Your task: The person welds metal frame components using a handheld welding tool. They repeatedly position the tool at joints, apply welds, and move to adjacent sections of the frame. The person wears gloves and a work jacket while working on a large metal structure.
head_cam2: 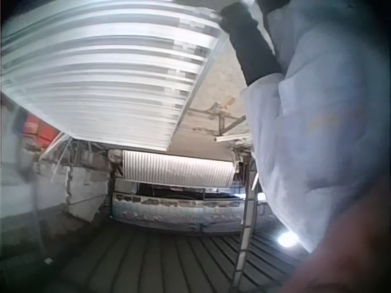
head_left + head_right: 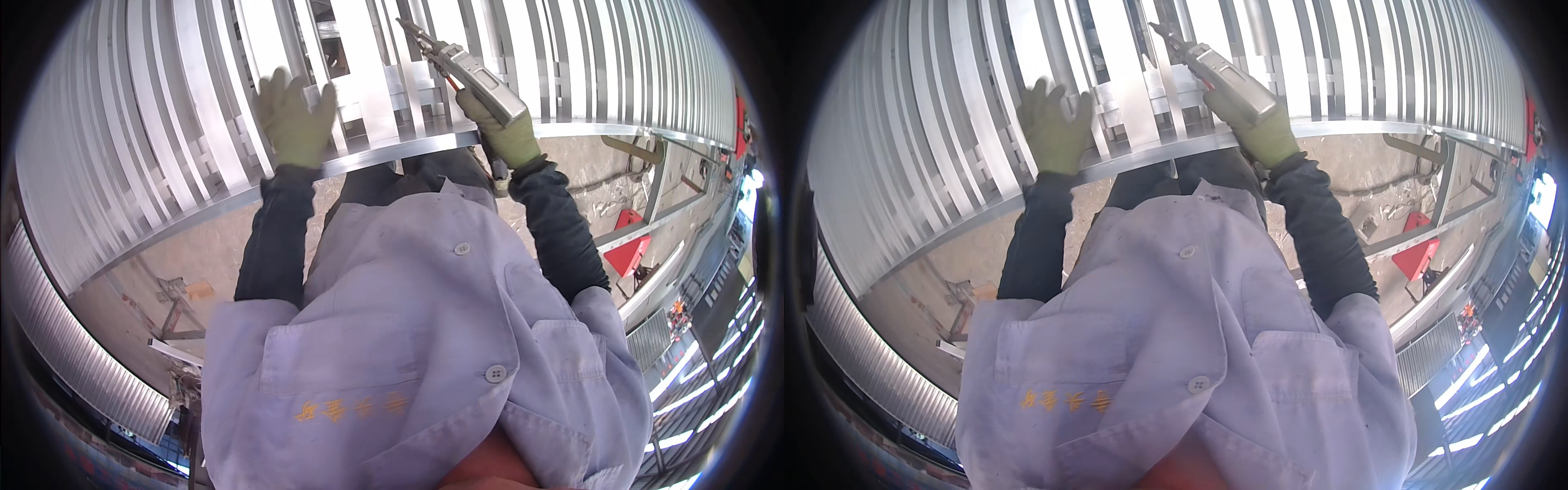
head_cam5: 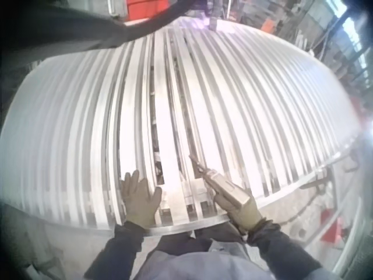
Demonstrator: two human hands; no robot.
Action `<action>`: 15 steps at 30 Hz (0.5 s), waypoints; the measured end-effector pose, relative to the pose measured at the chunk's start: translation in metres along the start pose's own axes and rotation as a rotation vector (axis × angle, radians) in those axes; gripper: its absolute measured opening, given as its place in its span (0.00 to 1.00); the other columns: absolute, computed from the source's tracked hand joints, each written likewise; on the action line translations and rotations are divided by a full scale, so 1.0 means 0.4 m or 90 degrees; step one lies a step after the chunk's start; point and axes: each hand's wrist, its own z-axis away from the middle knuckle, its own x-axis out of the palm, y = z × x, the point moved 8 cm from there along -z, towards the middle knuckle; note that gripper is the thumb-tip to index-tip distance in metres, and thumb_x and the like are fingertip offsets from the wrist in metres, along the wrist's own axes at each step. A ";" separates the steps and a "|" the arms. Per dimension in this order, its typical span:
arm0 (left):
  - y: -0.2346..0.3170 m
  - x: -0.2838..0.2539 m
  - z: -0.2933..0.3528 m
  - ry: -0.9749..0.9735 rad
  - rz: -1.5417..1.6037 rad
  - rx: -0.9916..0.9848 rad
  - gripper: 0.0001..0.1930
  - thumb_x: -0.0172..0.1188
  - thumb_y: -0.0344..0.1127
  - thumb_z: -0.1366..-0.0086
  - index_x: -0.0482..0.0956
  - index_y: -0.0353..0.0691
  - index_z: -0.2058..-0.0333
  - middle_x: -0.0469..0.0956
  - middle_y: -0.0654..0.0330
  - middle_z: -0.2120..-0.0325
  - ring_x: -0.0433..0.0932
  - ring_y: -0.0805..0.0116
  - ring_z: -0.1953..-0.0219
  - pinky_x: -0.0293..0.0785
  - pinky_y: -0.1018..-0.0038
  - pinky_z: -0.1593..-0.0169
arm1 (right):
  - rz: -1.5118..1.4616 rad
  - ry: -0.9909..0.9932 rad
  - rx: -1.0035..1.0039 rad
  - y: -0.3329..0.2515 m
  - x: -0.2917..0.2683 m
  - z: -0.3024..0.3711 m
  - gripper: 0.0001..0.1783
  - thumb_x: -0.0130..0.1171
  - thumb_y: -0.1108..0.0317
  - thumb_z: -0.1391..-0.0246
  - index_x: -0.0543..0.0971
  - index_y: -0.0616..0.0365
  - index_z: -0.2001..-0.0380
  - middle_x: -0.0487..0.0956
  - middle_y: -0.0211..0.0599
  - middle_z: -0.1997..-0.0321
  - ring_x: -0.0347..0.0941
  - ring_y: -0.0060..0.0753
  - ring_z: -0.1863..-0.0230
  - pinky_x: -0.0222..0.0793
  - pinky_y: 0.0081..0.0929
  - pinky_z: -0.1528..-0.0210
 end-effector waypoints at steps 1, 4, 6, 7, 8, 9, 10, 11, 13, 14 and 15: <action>-0.034 -0.044 0.030 -0.008 -0.025 -0.038 0.29 0.73 0.58 0.29 0.89 0.37 0.45 0.77 0.43 0.28 0.68 0.38 0.23 0.56 0.43 0.18 | -0.048 -0.016 0.021 -0.013 -0.015 -0.007 0.28 0.76 0.51 0.30 0.86 0.58 0.37 0.88 0.32 0.51 0.84 0.27 0.52 0.81 0.29 0.48; -0.157 -0.122 0.108 0.030 -0.092 -0.106 0.26 0.72 0.55 0.30 0.91 0.34 0.50 0.82 0.44 0.37 0.76 0.39 0.33 0.66 0.43 0.26 | -0.090 -0.128 0.054 -0.045 -0.072 -0.051 0.34 0.79 0.46 0.31 0.85 0.59 0.34 0.88 0.29 0.49 0.84 0.24 0.51 0.81 0.27 0.47; -0.220 -0.142 0.166 0.082 -0.119 -0.142 0.24 0.72 0.53 0.30 0.91 0.32 0.54 0.85 0.45 0.43 0.80 0.39 0.40 0.71 0.43 0.32 | -0.186 -0.201 0.067 -0.143 -0.095 -0.086 0.34 0.77 0.45 0.30 0.85 0.58 0.33 0.89 0.31 0.48 0.85 0.25 0.49 0.82 0.28 0.45; -0.241 -0.146 0.190 0.112 -0.122 -0.160 0.23 0.72 0.51 0.31 0.91 0.32 0.57 0.86 0.46 0.47 0.80 0.40 0.43 0.73 0.43 0.35 | -0.118 -0.290 0.023 -0.187 -0.114 -0.121 0.32 0.75 0.45 0.29 0.86 0.57 0.35 0.90 0.32 0.50 0.85 0.26 0.49 0.83 0.29 0.45; -0.251 -0.145 0.202 0.140 -0.120 -0.173 0.22 0.72 0.50 0.31 0.91 0.31 0.59 0.87 0.46 0.50 0.81 0.41 0.46 0.75 0.44 0.38 | -0.101 -0.335 0.022 -0.218 -0.119 -0.145 0.31 0.76 0.45 0.30 0.87 0.57 0.36 0.91 0.34 0.50 0.86 0.26 0.50 0.83 0.29 0.46; -0.282 -0.125 0.224 0.085 -0.117 -0.276 0.22 0.67 0.55 0.26 0.94 0.40 0.55 0.88 0.50 0.41 0.78 0.46 0.32 0.63 0.47 0.22 | -0.088 -0.386 0.016 -0.241 -0.119 -0.172 0.30 0.77 0.46 0.30 0.88 0.56 0.37 0.92 0.35 0.51 0.86 0.27 0.51 0.84 0.29 0.47; -0.275 -0.126 0.221 0.109 -0.117 -0.283 0.22 0.66 0.55 0.26 0.94 0.40 0.55 0.88 0.50 0.41 0.78 0.46 0.32 0.63 0.48 0.22 | -0.061 -0.425 0.020 -0.250 -0.111 -0.187 0.30 0.77 0.47 0.31 0.88 0.56 0.37 0.92 0.36 0.51 0.87 0.27 0.51 0.84 0.30 0.48; -0.267 -0.126 0.219 0.134 -0.118 -0.293 0.22 0.66 0.55 0.26 0.94 0.40 0.55 0.88 0.50 0.41 0.79 0.46 0.32 0.63 0.48 0.22 | -0.033 -0.469 0.021 -0.260 -0.101 -0.203 0.29 0.77 0.47 0.31 0.88 0.56 0.37 0.92 0.36 0.51 0.87 0.28 0.52 0.84 0.30 0.48; -0.268 -0.127 0.215 0.168 -0.127 -0.290 0.24 0.65 0.55 0.27 0.94 0.39 0.55 0.88 0.51 0.41 0.79 0.47 0.33 0.64 0.49 0.22 | 0.039 -0.582 0.015 -0.256 -0.061 -0.242 0.29 0.77 0.48 0.31 0.88 0.56 0.36 0.92 0.37 0.51 0.87 0.28 0.52 0.85 0.30 0.48; -0.267 -0.127 0.219 0.170 -0.132 -0.295 0.24 0.66 0.55 0.28 0.94 0.37 0.55 0.88 0.50 0.41 0.79 0.46 0.34 0.65 0.48 0.23 | 0.074 -0.637 0.012 -0.246 -0.037 -0.256 0.29 0.78 0.49 0.31 0.88 0.55 0.36 0.92 0.37 0.50 0.87 0.28 0.52 0.85 0.31 0.47; -0.262 -0.124 0.225 0.171 -0.137 -0.300 0.24 0.67 0.55 0.29 0.93 0.36 0.56 0.88 0.49 0.42 0.79 0.44 0.35 0.66 0.47 0.24 | 0.142 -0.704 0.001 -0.222 -0.010 -0.259 0.30 0.79 0.51 0.32 0.87 0.56 0.35 0.92 0.37 0.49 0.88 0.29 0.52 0.85 0.30 0.46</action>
